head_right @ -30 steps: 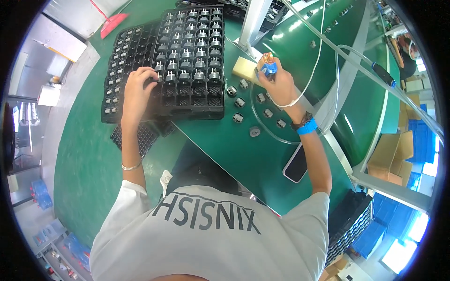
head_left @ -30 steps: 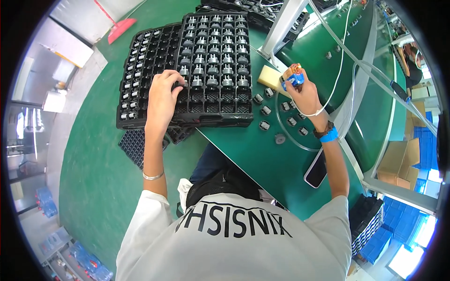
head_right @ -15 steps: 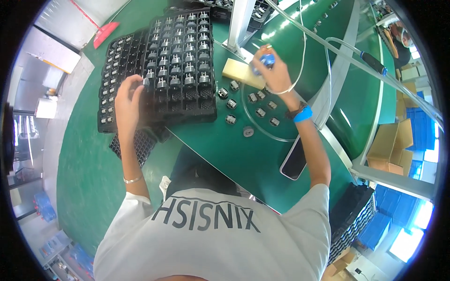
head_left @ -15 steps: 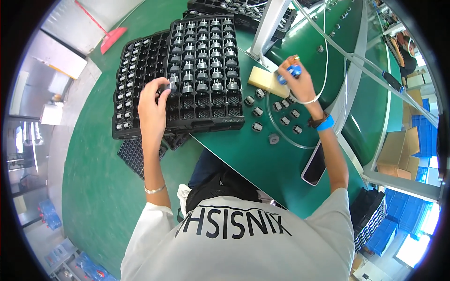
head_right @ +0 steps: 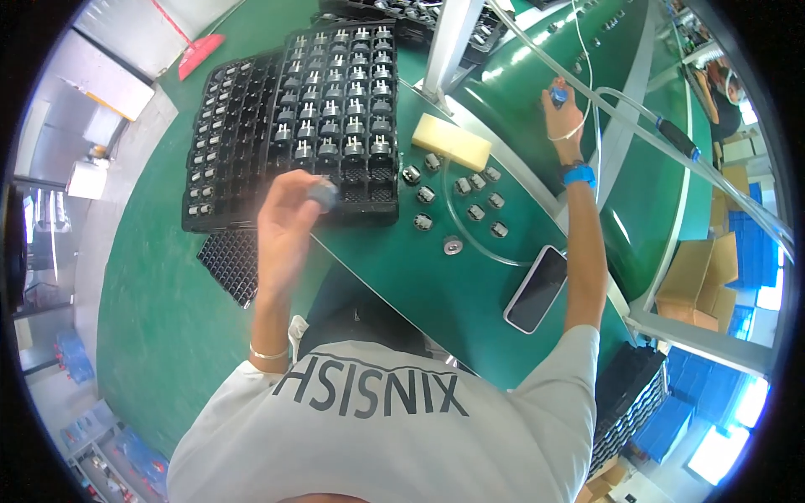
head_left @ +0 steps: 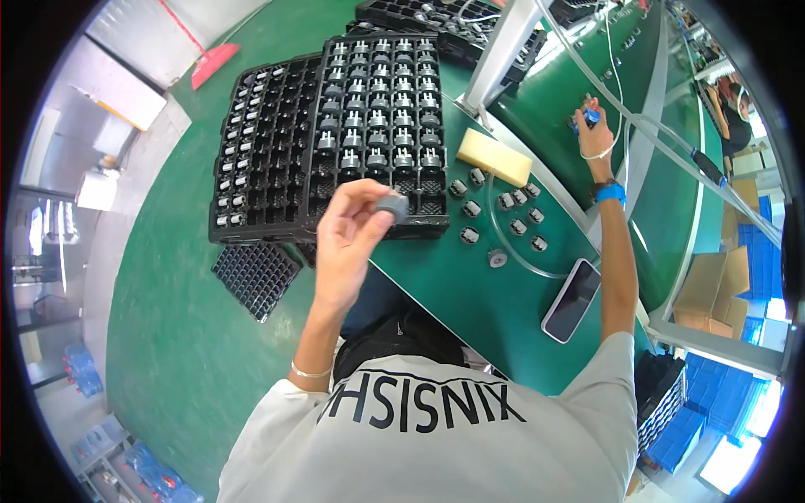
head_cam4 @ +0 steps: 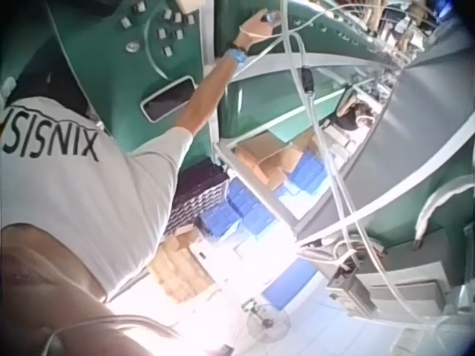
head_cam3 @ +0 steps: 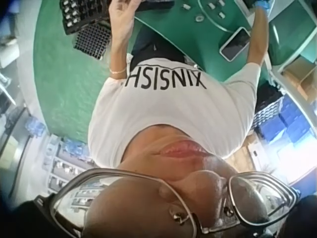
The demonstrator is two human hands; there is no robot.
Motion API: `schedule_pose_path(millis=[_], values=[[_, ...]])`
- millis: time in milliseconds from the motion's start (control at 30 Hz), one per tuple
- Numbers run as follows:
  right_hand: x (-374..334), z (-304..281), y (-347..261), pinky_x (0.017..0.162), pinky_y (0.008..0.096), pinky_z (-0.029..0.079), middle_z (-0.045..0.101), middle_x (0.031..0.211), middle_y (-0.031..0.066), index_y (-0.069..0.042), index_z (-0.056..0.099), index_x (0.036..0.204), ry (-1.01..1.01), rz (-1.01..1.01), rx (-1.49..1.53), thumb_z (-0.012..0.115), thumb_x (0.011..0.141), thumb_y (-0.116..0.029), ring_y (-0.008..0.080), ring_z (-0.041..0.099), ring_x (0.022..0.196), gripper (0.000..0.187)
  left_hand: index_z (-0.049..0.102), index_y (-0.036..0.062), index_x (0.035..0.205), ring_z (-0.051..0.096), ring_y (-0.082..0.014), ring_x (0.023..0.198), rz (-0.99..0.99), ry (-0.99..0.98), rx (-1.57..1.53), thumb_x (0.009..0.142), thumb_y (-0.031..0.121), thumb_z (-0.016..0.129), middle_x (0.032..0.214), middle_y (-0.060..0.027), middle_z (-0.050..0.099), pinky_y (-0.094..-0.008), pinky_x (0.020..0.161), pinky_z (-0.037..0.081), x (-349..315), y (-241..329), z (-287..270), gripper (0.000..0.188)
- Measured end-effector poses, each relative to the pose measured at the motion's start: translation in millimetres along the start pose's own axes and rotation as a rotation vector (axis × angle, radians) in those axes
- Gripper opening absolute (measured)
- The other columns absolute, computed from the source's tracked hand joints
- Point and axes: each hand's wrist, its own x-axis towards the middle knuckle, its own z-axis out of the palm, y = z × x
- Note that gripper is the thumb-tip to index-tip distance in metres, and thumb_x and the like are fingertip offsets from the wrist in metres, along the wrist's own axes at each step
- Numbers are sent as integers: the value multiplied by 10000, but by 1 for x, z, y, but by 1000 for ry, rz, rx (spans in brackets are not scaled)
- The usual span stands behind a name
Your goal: The person assembles small electronic components and plastic parts by hand, then places the assembled smartphone into a component tray.
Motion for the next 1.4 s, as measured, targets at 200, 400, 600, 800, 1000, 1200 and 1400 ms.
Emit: schedule_pose_path(millis=[200, 400, 600, 800, 1000, 1200, 1400], values=[[-60, -40, -108, 682, 249, 448, 544, 943, 44, -54, 531, 1017, -435, 271, 945, 586, 805, -325, 106, 534, 855, 347, 531, -43, 967, 551, -154, 898, 82, -126, -96, 754, -81, 583, 995, -74, 455, -258, 815, 455, 5, -7, 16, 222], [-126, -93, -204, 787, 270, 427, 537, 1007, 108, -25, 441, 1099, -1062, 399, 1516, 504, 810, -385, 164, 533, 904, 466, 568, -53, 943, 548, -151, 888, 107, -301, -190, 738, -115, 573, 995, -86, 455, -264, 799, 483, 6, -2, 41, 214], [-136, -101, -199, 817, 274, 424, 538, 1011, 105, 17, 445, 1109, -1105, 427, 1448, 487, 816, -387, 166, 540, 918, 502, 559, -39, 957, 521, -181, 930, 116, -306, -106, 701, -112, 606, 1005, -112, 466, -301, 817, 462, 3, -1, 41, 271], [-148, -108, -197, 778, 277, 457, 537, 997, 92, 22, 449, 1094, -1114, 335, 1330, 504, 813, -396, 159, 556, 888, 507, 560, -32, 960, 527, -187, 931, 181, -276, 26, 693, -85, 632, 992, -107, 477, -293, 800, 475, -4, -5, 43, 282], [-149, -102, -191, 796, 298, 456, 530, 1018, 101, -3, 421, 1143, -878, 384, 1416, 503, 827, -364, 171, 555, 914, 486, 562, 28, 984, 556, -157, 830, 251, -99, 302, 658, -25, 692, 955, -76, 536, -263, 734, 485, 2, 4, 39, 355], [-97, -32, -97, 716, 255, 440, 559, 960, 72, 77, 464, 1091, -495, -174, 624, 551, 817, -103, 105, 526, 817, 339, 588, 72, 934, 481, -259, 909, 430, 93, 1386, 742, 57, 577, 983, -73, 535, -350, 819, 393, 67, 1, -64, 193], [-105, -25, -116, 590, 239, 425, 553, 760, 54, 47, 464, 1102, -450, -256, 441, 582, 784, -126, 80, 479, 642, 381, 580, 65, 888, 502, -252, 857, 363, 44, 1558, 715, 46, 611, 909, -60, 514, -358, 750, 429, 82, -6, -80, 177]])
